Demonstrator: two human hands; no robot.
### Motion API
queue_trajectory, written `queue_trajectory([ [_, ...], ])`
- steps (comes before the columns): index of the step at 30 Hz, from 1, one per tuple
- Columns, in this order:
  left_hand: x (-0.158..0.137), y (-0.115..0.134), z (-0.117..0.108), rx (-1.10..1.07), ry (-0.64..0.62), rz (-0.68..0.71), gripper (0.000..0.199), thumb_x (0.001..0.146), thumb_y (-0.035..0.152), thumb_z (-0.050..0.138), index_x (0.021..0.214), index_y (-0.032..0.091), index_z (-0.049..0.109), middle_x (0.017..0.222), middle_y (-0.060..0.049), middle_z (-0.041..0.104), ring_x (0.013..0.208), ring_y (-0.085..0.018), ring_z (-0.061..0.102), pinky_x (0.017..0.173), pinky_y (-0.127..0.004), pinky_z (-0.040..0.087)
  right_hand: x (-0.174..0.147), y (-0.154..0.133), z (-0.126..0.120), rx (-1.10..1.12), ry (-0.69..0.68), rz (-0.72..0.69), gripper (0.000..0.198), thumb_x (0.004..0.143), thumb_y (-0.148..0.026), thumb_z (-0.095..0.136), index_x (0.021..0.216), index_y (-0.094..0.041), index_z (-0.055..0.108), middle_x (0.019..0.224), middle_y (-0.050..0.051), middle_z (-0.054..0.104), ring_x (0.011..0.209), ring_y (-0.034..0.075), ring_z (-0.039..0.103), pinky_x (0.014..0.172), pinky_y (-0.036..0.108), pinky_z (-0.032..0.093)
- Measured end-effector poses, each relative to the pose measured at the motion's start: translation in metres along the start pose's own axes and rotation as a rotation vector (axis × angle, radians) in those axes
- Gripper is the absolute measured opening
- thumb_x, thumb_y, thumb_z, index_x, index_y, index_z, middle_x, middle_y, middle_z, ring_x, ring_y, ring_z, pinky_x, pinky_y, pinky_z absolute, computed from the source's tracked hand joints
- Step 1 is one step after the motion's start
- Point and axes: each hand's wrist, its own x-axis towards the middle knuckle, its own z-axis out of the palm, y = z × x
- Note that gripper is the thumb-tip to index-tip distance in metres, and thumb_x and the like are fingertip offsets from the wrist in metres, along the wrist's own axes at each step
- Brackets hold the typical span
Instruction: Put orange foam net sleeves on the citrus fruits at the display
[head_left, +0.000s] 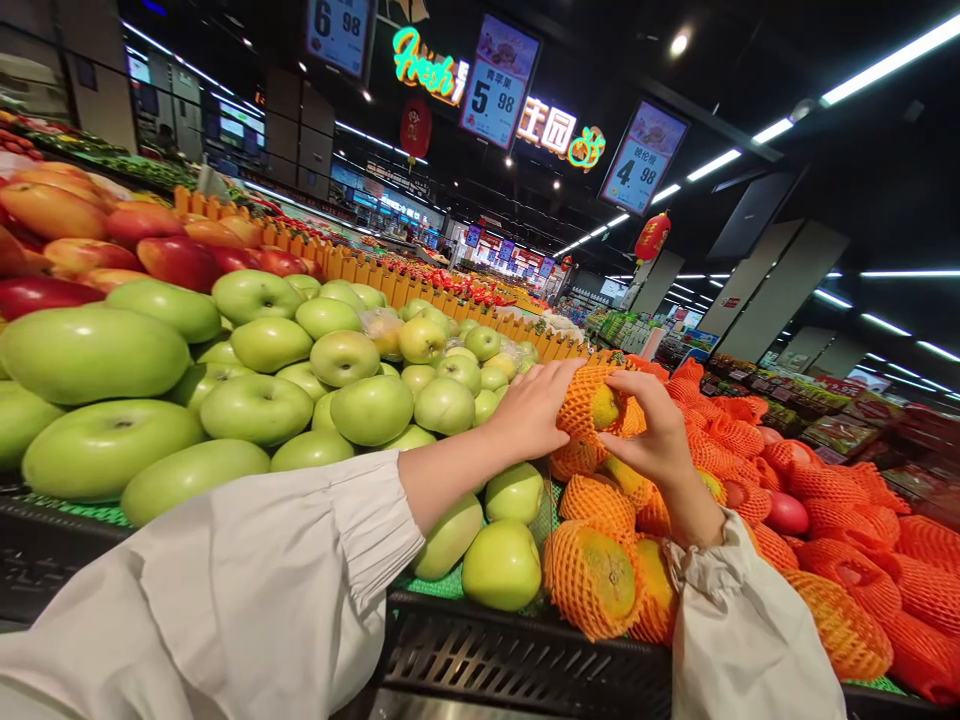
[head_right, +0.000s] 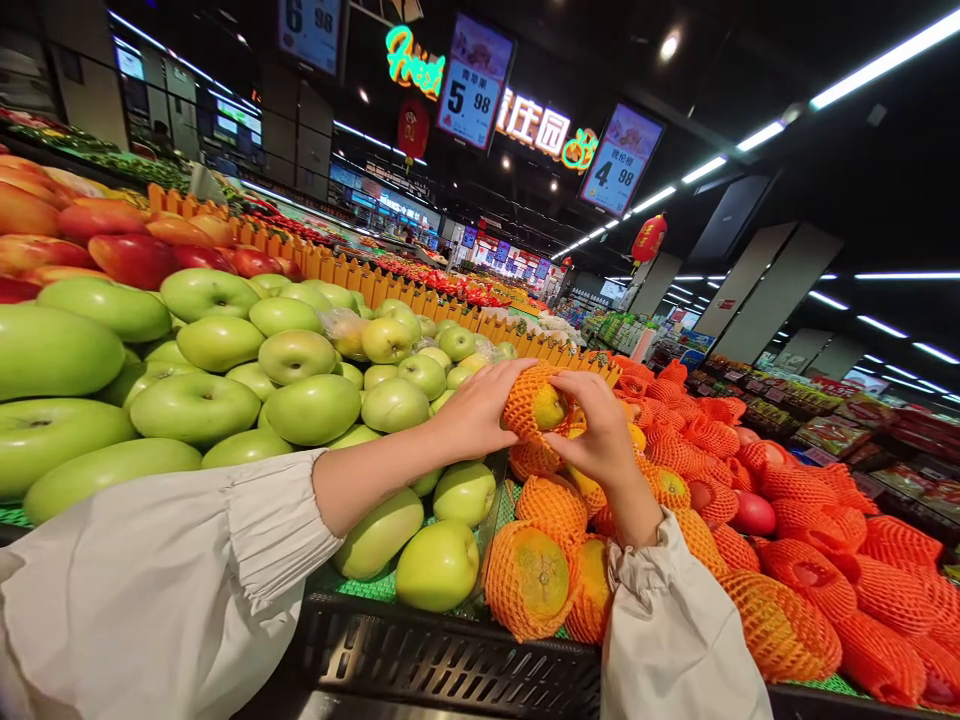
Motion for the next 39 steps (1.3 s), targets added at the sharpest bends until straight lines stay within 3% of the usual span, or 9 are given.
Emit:
queue_trajectory([
  [4,0.001,0.0,-0.004,0.056,0.034,-0.039,0.076,0.066,0.033,0.082,0.13,0.012,0.047,0.128,-0.011,0.061,0.117,-0.035,0.057,0.097,-0.05,0.05,0.004,-0.007,-0.003,0.243,-0.056,0.127,0.052,0.082,-0.031,0.077,0.131,-0.028,0.059,0.131,0.01,0.064,0.124,0.029,0.06,0.105,0.046,0.05],
  [8,0.001,0.001,-0.004,0.035,0.116,-0.007,0.081,0.065,0.034,0.083,0.133,0.012,0.044,0.13,-0.012,0.06,0.119,-0.034,0.057,0.098,-0.049,0.049,0.004,-0.001,-0.006,0.838,0.169,0.532,0.04,0.086,-0.058,0.063,0.112,-0.028,0.069,0.133,0.007,0.065,0.119,0.027,0.064,0.1,0.042,0.053],
  [10,0.0,0.001,-0.002,0.024,0.172,0.027,0.085,0.065,0.033,0.082,0.136,0.013,0.041,0.134,-0.012,0.058,0.12,-0.034,0.056,0.1,-0.049,0.048,0.0,0.008,-0.002,0.933,0.275,0.779,0.036,0.085,-0.059,0.063,0.102,-0.028,0.071,0.127,0.004,0.068,0.107,0.024,0.067,0.088,0.035,0.056],
  [12,0.0,0.001,-0.001,0.015,0.214,0.062,0.085,0.064,0.032,0.081,0.137,0.013,0.041,0.133,-0.012,0.059,0.119,-0.034,0.056,0.1,-0.048,0.048,-0.004,0.017,0.005,0.94,0.253,0.986,0.032,0.083,-0.054,0.068,0.098,-0.026,0.071,0.117,0.003,0.071,0.1,0.021,0.068,0.08,0.031,0.055],
  [14,-0.001,0.001,0.0,0.005,0.239,0.09,0.084,0.065,0.032,0.081,0.137,0.014,0.042,0.133,-0.012,0.059,0.119,-0.033,0.056,0.099,-0.048,0.049,-0.008,0.021,0.013,0.995,0.173,1.068,0.031,0.08,-0.052,0.072,0.097,-0.025,0.07,0.108,0.002,0.072,0.096,0.021,0.067,0.079,0.031,0.055],
  [23,-0.003,0.001,0.004,-0.029,0.256,0.174,0.098,0.072,0.037,0.076,0.154,0.018,0.026,0.135,-0.011,0.06,0.118,-0.032,0.059,0.098,-0.048,0.049,-0.005,0.016,0.013,1.064,0.163,1.083,0.044,0.065,-0.034,0.085,0.104,-0.025,0.068,0.095,0.0,0.072,0.074,0.017,0.065,0.071,0.031,0.055],
  [31,-0.003,0.005,0.001,-0.046,0.239,0.335,0.077,0.069,0.042,0.078,0.135,0.016,0.048,0.128,-0.01,0.062,0.113,-0.029,0.059,0.096,-0.044,0.048,-0.007,0.016,0.015,0.989,0.196,1.018,0.026,0.065,-0.029,0.081,0.087,-0.025,0.069,0.091,0.002,0.073,0.102,0.023,0.066,0.093,0.036,0.056],
  [35,-0.004,0.006,0.001,-0.047,0.192,0.29,0.086,0.061,0.039,0.084,0.135,0.014,0.048,0.127,-0.011,0.062,0.114,-0.031,0.06,0.099,-0.046,0.048,-0.005,0.016,0.02,0.862,0.07,1.003,0.036,0.055,-0.044,0.084,0.078,-0.024,0.066,0.094,0.007,0.074,0.107,0.031,0.065,0.095,0.046,0.055],
  [39,-0.003,0.006,0.002,-0.133,0.229,0.161,0.087,0.062,0.04,0.083,0.137,0.018,0.044,0.133,-0.009,0.06,0.119,-0.031,0.06,0.1,-0.047,0.05,-0.005,0.018,0.021,0.797,0.173,0.924,0.044,0.055,-0.041,0.088,0.089,-0.022,0.067,0.103,0.008,0.073,0.107,0.03,0.066,0.099,0.047,0.053],
])
